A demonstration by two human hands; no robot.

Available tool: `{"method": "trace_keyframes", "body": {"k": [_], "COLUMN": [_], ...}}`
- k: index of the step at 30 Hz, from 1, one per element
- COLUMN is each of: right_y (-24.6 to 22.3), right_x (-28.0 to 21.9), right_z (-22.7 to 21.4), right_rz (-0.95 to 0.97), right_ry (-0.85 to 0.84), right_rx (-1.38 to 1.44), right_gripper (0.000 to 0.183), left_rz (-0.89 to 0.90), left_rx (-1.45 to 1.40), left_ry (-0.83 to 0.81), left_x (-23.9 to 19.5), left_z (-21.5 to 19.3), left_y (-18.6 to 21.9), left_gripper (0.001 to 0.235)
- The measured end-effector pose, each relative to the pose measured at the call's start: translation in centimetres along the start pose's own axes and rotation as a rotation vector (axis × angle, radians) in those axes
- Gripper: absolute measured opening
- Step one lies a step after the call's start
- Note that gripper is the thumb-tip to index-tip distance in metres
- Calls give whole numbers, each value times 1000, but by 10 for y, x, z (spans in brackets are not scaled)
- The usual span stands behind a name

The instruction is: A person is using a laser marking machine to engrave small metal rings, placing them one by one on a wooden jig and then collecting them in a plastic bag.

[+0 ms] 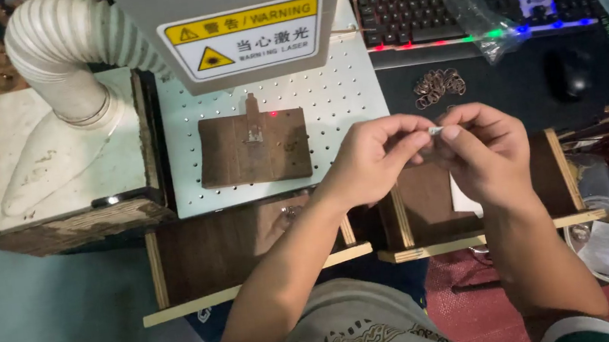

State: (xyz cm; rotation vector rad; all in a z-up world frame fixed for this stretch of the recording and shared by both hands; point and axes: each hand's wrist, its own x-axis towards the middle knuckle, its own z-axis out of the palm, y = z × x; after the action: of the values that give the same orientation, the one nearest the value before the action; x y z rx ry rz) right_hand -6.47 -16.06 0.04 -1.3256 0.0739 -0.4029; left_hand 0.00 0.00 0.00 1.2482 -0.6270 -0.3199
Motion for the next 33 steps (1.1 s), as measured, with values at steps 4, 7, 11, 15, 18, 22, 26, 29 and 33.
{"method": "trace_keyframes", "body": {"k": [4,7,11,15,18,22,26,29,33], "right_y": [-6,-7,10,45,81,128,133,121,96], "right_x": [-6,-1,32,89,134,182,198,188,169], "right_z": [22,34,38,51,57,64,72,65,54], "right_rz": [82,100,93,137,114,105,42,26,-22], "right_ry": [-49,-34,-37,17,5,25,-23,-86,-209], "right_rx": [97,103,-94,-234,-454,-735,-838,-863,-909], "right_gripper": [6,5,7,4,6,6,8,7,19], "left_rz": [-78,-58,110,392,525,559,550,548,557], "left_rx": [-179,-121,208,582,761,870,889,882,925], "left_ry": [17,121,341,530,652,802,835,859,828], "left_x": [-18,-24,-38,-51,-62,-83,-93,-95,-94], "left_z": [-10,-17,-41,-84,-120,-139,-151,-155,-159], "left_y": [27,26,32,6,-4,27,21,14,12], "left_gripper": [18,20,13,8,9,6,6,5,5]}}
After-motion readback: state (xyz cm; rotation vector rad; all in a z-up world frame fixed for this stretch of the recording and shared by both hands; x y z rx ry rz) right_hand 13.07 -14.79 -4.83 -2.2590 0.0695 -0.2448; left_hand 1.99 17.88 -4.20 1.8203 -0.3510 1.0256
